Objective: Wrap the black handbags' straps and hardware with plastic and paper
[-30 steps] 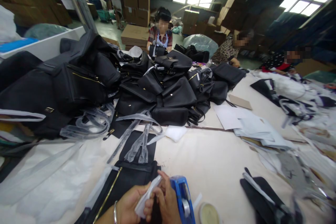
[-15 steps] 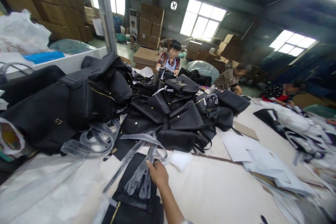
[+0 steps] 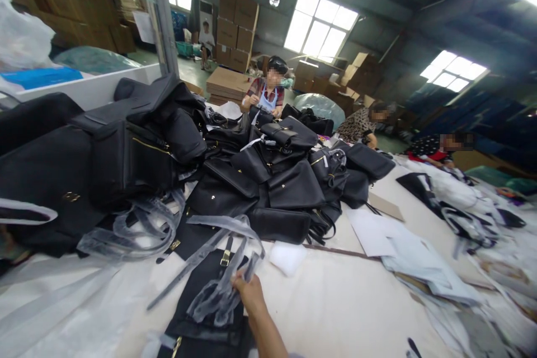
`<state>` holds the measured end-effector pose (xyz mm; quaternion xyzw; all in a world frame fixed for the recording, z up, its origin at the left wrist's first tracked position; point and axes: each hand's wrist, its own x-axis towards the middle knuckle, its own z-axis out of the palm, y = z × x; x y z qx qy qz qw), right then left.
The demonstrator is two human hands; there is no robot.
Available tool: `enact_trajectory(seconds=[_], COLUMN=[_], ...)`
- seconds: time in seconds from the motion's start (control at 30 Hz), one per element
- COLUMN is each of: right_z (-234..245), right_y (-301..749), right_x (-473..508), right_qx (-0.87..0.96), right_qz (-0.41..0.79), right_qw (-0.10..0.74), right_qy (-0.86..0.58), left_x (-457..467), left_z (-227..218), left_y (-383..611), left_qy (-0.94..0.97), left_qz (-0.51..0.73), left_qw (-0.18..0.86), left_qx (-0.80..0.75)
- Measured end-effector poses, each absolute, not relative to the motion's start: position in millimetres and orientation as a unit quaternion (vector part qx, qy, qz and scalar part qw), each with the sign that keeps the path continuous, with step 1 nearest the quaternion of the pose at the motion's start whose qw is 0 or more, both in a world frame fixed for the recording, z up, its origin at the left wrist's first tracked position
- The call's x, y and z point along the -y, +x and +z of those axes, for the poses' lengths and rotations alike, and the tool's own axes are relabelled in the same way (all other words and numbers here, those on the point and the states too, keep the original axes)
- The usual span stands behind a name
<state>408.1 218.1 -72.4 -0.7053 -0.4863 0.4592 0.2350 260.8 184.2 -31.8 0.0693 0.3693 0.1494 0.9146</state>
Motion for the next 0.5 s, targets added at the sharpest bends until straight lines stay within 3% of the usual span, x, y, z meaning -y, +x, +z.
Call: enact_trajectory(seconds=[0.27,0.5], right_z=[-70.0,-90.7], right_y=[444.5,449.4], right_x=[-174.0,-176.4], right_qx=[0.45,0.48], right_qz=[0.433,0.477], right_qw=[0.107,0.026], right_qy=[-0.773,-0.736], left_x=[-119.4,-67.8], left_z=[-43.8,-58.0], left_y=[315.1,329.3], left_qy=[0.009,-0.005], left_qz=[0.166,0.126], left_qw=[0.872,0.844], left_qx=[-0.461,-0.521])
